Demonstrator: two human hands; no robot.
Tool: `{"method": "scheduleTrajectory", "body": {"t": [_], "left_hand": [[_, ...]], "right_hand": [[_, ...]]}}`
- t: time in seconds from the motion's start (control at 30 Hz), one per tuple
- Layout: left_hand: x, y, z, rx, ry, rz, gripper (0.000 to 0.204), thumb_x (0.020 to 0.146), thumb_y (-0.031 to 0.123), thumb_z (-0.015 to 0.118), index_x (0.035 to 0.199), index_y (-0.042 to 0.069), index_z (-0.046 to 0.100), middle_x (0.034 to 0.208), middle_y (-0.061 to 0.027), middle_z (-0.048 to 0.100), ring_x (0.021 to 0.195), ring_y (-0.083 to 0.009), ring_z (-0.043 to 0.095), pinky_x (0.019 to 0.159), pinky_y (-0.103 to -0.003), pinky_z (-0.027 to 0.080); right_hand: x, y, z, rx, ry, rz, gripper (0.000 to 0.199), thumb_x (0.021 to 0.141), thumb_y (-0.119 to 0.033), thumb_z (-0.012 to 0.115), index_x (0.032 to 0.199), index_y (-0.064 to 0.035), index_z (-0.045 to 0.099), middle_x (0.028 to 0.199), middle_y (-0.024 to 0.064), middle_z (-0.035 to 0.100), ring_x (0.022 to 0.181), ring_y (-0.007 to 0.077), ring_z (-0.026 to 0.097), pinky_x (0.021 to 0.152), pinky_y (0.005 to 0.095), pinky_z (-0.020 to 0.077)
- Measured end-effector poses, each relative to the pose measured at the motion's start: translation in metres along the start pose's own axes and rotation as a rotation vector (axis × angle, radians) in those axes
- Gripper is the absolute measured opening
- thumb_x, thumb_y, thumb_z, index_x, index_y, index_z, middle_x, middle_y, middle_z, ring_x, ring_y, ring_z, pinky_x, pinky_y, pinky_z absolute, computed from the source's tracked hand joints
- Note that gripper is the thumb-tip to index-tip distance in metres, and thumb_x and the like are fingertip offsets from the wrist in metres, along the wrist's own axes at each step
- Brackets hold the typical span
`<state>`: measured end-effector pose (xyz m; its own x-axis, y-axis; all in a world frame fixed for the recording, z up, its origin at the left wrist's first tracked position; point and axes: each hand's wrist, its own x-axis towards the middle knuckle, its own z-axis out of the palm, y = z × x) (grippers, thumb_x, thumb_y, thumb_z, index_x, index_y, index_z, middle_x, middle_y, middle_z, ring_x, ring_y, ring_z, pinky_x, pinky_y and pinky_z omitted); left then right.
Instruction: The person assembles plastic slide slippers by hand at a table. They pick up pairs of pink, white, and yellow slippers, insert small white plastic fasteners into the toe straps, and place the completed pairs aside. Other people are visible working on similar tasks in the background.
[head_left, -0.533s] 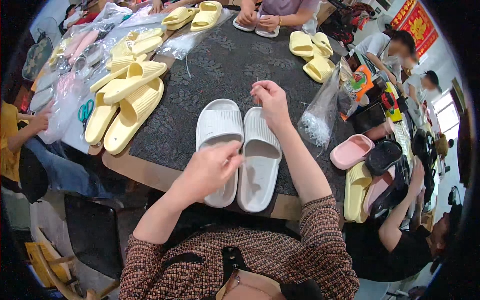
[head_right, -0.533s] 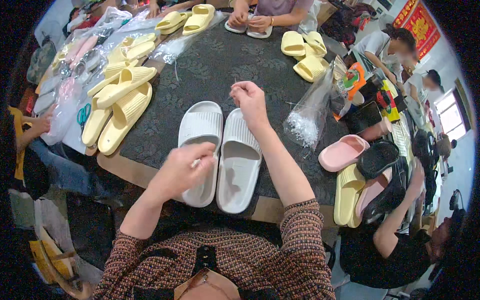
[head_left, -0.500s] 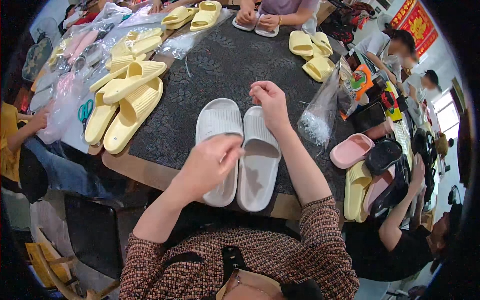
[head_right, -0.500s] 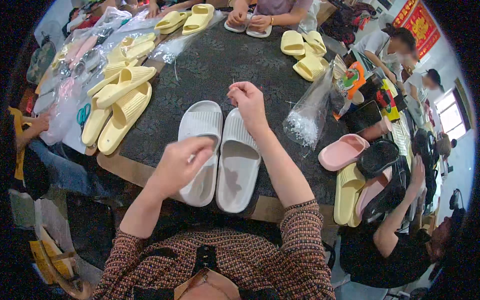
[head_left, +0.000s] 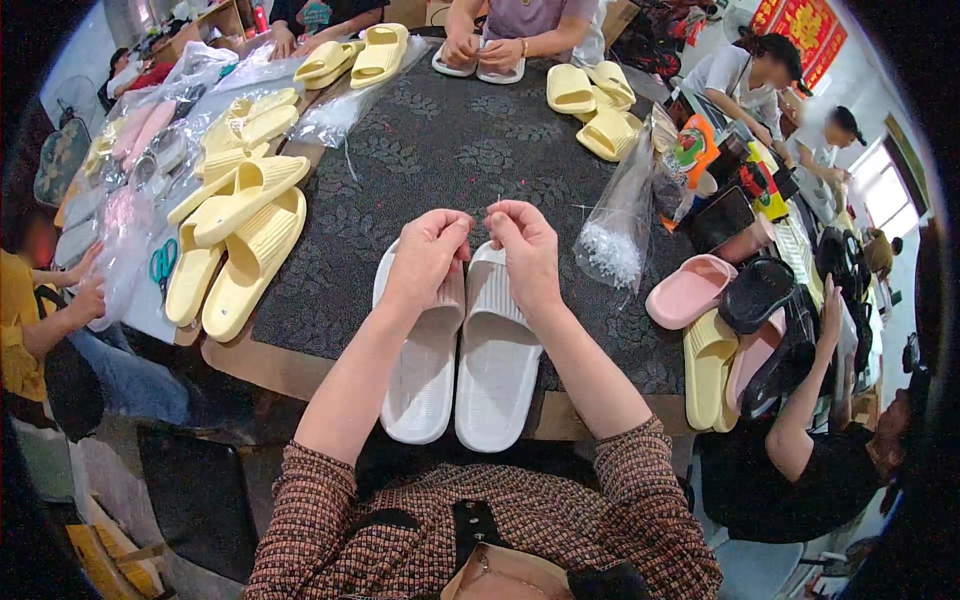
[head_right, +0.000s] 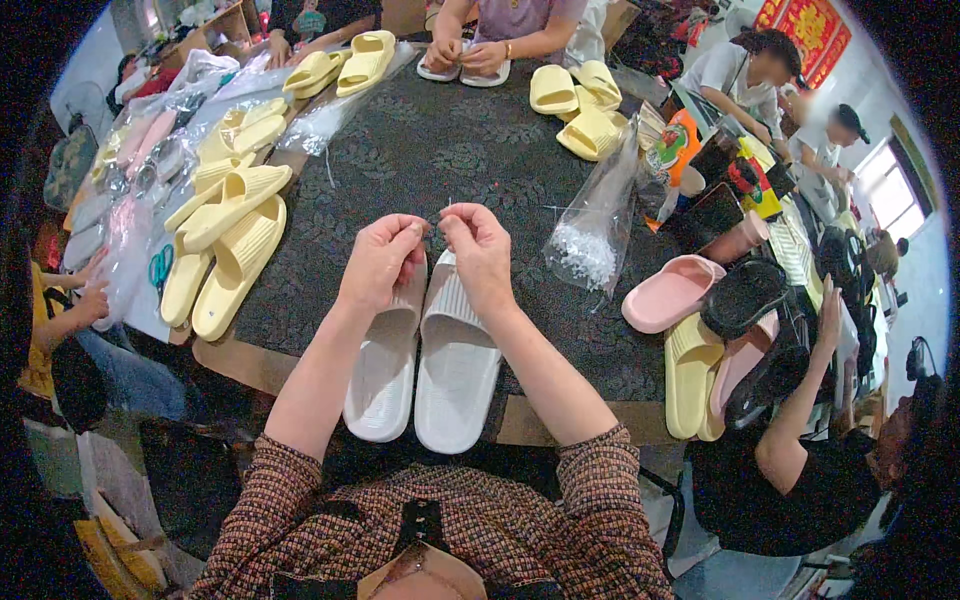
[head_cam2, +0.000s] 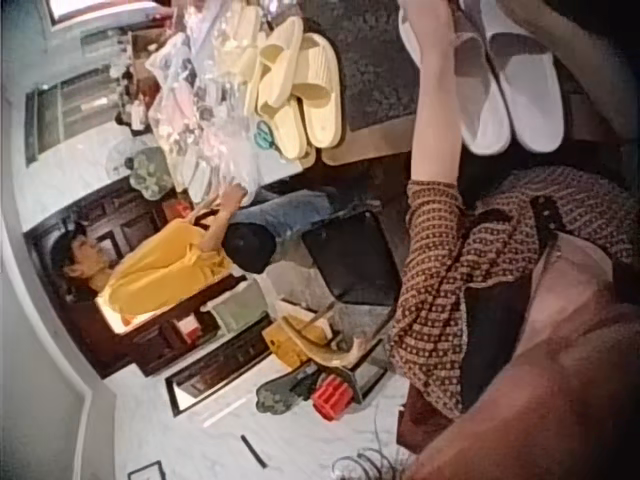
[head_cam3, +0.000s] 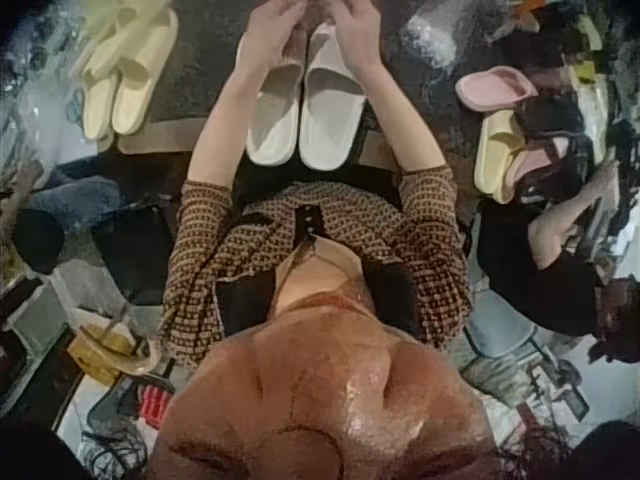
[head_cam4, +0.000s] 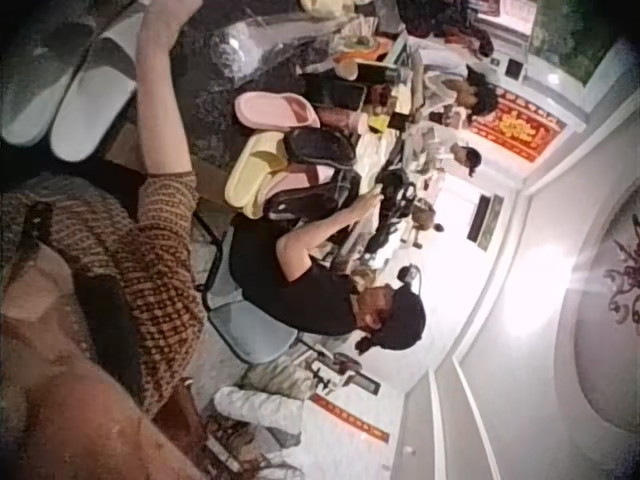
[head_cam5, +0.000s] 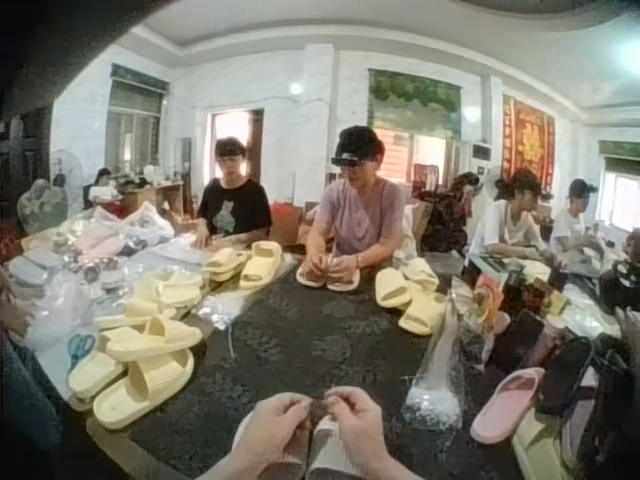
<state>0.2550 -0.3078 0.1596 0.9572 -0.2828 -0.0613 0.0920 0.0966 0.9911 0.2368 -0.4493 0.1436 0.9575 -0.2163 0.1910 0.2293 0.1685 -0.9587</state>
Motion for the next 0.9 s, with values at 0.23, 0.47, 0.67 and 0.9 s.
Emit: {"method": "scheduleTrajectory", "body": {"t": [0.23, 0.47, 0.67, 0.9], "left_hand": [[0.004, -0.012, -0.004, -0.123, -0.040, 0.084, 0.024, 0.092, 0.004, 0.048, 0.115, -0.002, 0.046, 0.094, -0.0093, 0.060, 0.079, -0.0153, 0.063, 0.069, -0.026, 0.053], [0.001, -0.017, -0.005, -0.253, -0.073, 0.125, 0.013, 0.095, 0.011, 0.052, 0.102, 0.001, 0.055, 0.081, -0.0048, 0.062, 0.068, -0.0110, 0.063, 0.055, -0.022, 0.050], [-0.003, -0.014, -0.006, -0.282, -0.043, 0.084, 0.010, 0.093, 0.014, 0.056, 0.095, 0.004, 0.060, 0.078, -0.0024, 0.061, 0.061, -0.0084, 0.058, 0.049, -0.021, 0.046], [-0.005, -0.013, -0.005, -0.302, 0.018, 0.096, 0.011, 0.092, 0.014, 0.058, 0.090, 0.004, 0.063, 0.069, 0.0025, 0.057, 0.053, -0.0034, 0.049, 0.046, -0.019, 0.040]], "right_hand": [[-0.012, 0.004, 0.016, -0.003, -0.034, -0.138, 0.010, 0.090, -0.003, 0.056, 0.099, -0.0007, 0.060, 0.092, 0.0032, 0.062, 0.083, 0.0083, 0.060, 0.072, 0.0237, 0.0491], [-0.012, 0.002, 0.014, -0.238, -0.008, -0.226, 0.011, 0.087, -0.003, 0.060, 0.098, -0.0009, 0.061, 0.087, 0.0039, 0.063, 0.076, 0.0094, 0.057, 0.071, 0.0245, 0.0485], [-0.012, 0.001, 0.014, -0.312, 0.016, -0.306, 0.011, 0.085, -0.005, 0.062, 0.095, -0.0015, 0.062, 0.086, 0.0056, 0.064, 0.077, 0.0130, 0.058, 0.072, 0.0277, 0.0483], [-0.014, 0.000, 0.015, -0.474, 0.022, -0.393, 0.005, 0.081, -0.006, 0.065, 0.085, -0.0048, 0.064, 0.077, 0.0042, 0.063, 0.068, 0.0159, 0.055, 0.070, 0.0300, 0.0429]]}}
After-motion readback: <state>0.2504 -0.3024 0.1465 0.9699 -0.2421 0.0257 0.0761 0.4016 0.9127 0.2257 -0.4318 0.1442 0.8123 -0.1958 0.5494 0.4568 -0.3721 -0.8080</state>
